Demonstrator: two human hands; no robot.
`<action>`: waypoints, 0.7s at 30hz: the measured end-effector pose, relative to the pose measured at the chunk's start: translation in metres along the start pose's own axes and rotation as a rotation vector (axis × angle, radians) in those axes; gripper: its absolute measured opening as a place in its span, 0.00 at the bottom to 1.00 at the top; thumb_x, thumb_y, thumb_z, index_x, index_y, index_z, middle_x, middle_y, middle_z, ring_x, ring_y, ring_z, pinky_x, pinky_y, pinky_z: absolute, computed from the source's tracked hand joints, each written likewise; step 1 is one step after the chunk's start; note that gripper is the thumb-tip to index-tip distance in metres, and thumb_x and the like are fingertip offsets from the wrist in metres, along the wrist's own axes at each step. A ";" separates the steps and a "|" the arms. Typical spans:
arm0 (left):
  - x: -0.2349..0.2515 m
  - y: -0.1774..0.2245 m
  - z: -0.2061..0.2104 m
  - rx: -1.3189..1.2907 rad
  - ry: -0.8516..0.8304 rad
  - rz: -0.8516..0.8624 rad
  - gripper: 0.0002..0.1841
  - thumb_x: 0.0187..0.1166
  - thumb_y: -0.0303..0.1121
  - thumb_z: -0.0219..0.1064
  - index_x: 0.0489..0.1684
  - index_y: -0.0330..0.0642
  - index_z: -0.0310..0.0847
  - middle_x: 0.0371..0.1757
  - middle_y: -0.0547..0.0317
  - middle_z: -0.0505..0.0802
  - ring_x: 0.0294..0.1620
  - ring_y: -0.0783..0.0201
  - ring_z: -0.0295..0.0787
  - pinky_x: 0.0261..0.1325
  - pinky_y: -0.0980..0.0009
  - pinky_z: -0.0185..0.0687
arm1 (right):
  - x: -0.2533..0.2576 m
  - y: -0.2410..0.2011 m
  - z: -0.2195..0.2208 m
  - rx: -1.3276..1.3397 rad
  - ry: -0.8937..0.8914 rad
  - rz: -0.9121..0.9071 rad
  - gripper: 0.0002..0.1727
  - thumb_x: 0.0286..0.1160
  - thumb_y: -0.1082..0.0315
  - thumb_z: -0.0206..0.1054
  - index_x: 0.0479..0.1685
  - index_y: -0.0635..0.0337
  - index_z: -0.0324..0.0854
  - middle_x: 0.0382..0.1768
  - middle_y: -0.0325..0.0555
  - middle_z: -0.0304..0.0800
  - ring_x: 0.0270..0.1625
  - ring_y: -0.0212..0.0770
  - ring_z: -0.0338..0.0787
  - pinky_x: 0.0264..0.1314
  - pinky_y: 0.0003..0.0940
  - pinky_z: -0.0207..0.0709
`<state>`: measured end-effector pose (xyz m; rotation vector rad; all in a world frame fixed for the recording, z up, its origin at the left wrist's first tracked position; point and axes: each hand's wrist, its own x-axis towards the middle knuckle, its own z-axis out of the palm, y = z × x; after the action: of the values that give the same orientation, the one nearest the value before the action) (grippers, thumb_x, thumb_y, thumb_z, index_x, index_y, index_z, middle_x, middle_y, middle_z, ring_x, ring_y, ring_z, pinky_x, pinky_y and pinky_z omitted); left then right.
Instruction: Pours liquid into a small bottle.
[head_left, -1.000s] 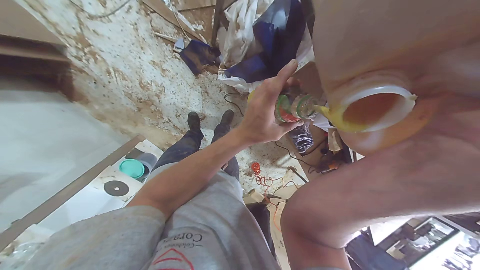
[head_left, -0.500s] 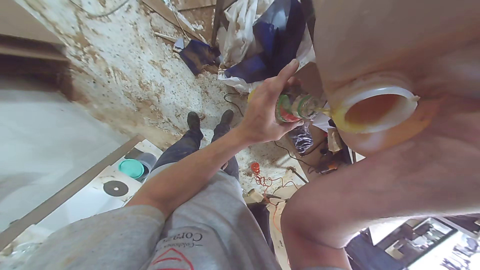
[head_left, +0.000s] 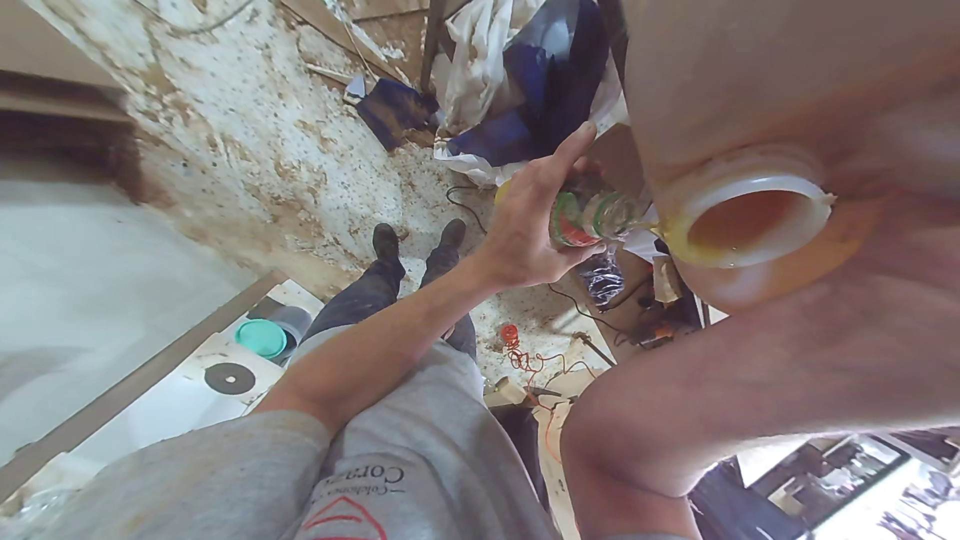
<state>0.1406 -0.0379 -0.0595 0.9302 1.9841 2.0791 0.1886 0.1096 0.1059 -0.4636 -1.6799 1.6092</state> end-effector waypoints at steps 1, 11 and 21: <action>0.000 0.000 0.000 0.002 -0.002 0.002 0.58 0.52 0.40 0.88 0.86 0.28 0.55 0.64 0.45 0.89 0.69 0.52 0.85 0.75 0.53 0.80 | -0.001 -0.001 0.003 -0.004 0.007 -0.001 0.07 0.83 0.75 0.47 0.38 0.68 0.67 0.27 0.46 0.71 0.31 0.40 0.80 0.38 0.35 0.83; -0.003 0.000 -0.002 0.022 -0.014 -0.012 0.58 0.50 0.40 0.88 0.87 0.30 0.55 0.65 0.44 0.89 0.69 0.51 0.84 0.74 0.51 0.80 | 0.000 -0.004 0.016 0.038 0.028 0.013 0.10 0.85 0.73 0.44 0.36 0.66 0.66 0.24 0.44 0.68 0.26 0.37 0.76 0.33 0.31 0.80; -0.005 -0.003 -0.002 0.022 -0.012 -0.001 0.59 0.50 0.38 0.87 0.87 0.30 0.53 0.65 0.45 0.89 0.69 0.51 0.84 0.74 0.51 0.80 | 0.000 0.002 0.004 0.051 0.036 -0.001 0.09 0.85 0.74 0.45 0.39 0.67 0.67 0.26 0.45 0.71 0.30 0.40 0.80 0.35 0.35 0.83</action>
<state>0.1426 -0.0421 -0.0637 0.9434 2.0058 2.0503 0.1855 0.1071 0.1045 -0.4633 -1.6088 1.6301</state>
